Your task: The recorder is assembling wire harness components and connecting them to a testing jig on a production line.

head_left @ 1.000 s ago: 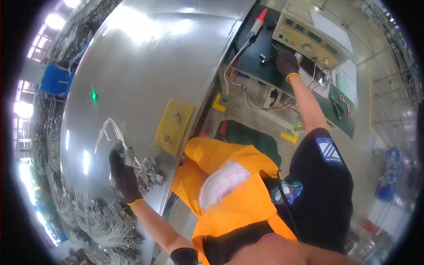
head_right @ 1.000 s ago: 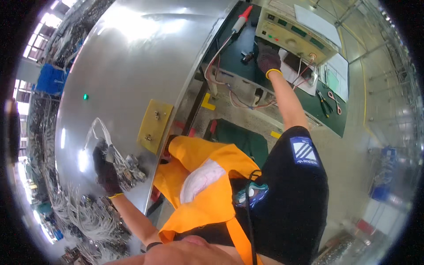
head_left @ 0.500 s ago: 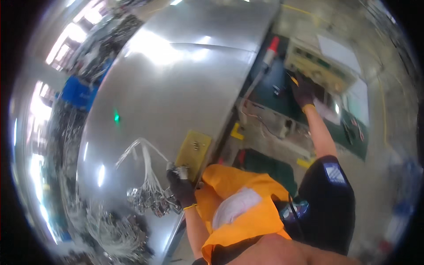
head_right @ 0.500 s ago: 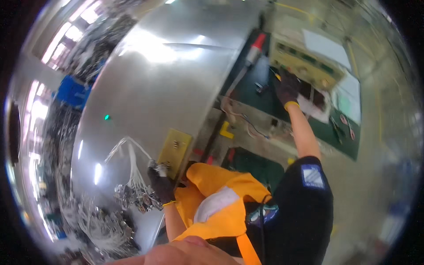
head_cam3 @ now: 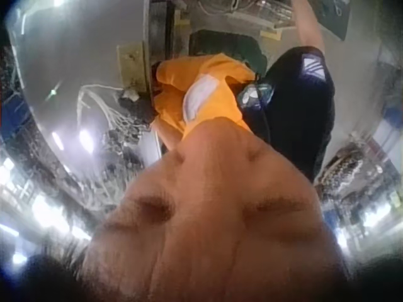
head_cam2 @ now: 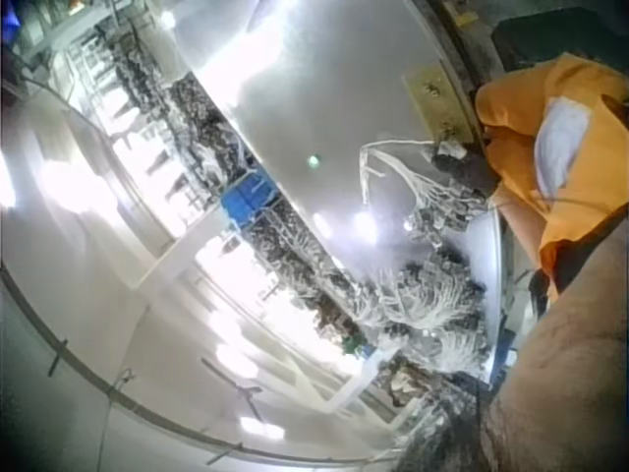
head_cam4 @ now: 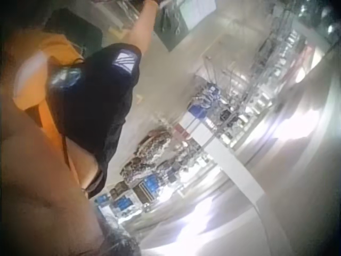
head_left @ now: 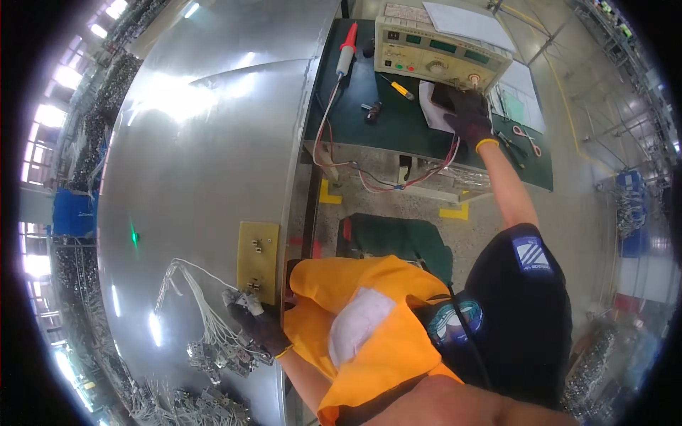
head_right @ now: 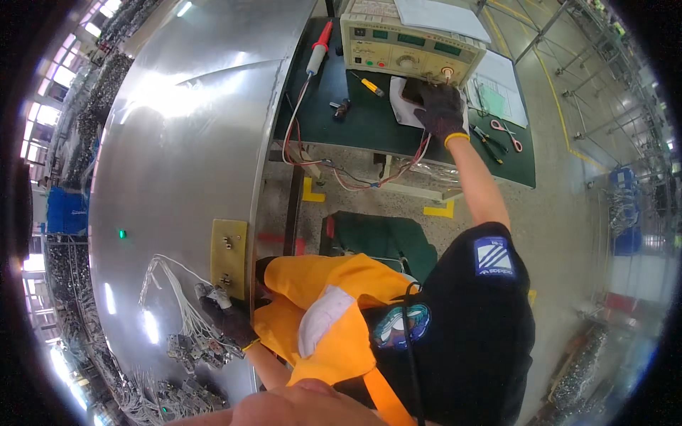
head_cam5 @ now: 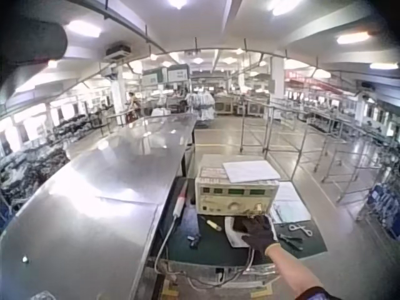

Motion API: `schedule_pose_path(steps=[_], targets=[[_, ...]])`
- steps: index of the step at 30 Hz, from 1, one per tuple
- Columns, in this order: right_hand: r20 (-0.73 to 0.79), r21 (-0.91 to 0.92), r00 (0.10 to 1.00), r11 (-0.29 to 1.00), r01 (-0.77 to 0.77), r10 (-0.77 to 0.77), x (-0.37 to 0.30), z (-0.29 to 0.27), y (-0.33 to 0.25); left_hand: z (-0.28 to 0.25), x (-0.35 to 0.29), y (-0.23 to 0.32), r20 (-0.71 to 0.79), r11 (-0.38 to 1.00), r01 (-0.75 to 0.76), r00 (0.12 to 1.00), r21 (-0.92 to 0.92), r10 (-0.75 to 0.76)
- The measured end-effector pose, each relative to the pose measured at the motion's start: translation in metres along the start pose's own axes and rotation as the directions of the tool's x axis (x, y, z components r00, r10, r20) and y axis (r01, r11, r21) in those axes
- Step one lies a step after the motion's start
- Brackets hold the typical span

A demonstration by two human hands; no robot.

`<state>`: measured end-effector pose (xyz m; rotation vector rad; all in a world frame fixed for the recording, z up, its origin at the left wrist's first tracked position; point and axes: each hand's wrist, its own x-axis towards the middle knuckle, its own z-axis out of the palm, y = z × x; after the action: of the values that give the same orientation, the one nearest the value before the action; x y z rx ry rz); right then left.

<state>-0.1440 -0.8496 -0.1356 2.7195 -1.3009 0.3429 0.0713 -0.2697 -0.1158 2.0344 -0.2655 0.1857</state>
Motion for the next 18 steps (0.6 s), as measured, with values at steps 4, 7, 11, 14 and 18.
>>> schedule_pose_path(steps=[4,7,11,14,18], targets=[[0.109,-0.098,0.986,0.985,0.14,-0.13,0.029,-0.025,-0.009,-0.006,-0.003,-0.013,0.038,0.987,0.043,0.999,-0.154,-0.037],[0.258,-0.054,0.96,0.991,0.124,-0.106,0.039,-0.047,-0.031,-0.005,-0.003,-0.012,0.056,0.99,0.064,0.997,-0.125,-0.057],[0.365,-0.268,0.931,0.957,0.107,-0.002,0.05,-0.037,-0.039,-0.007,-0.003,0.005,0.088,0.994,0.082,0.993,-0.067,-0.076],[0.353,-0.258,0.934,0.953,0.161,-0.062,0.057,-0.038,-0.036,-0.006,-0.005,0.006,0.097,0.993,0.09,0.992,-0.078,-0.083],[0.445,-0.197,0.892,0.964,0.18,-0.076,0.066,-0.036,-0.019,-0.005,0.001,0.004,0.132,0.998,0.037,0.99,0.047,-0.043]])
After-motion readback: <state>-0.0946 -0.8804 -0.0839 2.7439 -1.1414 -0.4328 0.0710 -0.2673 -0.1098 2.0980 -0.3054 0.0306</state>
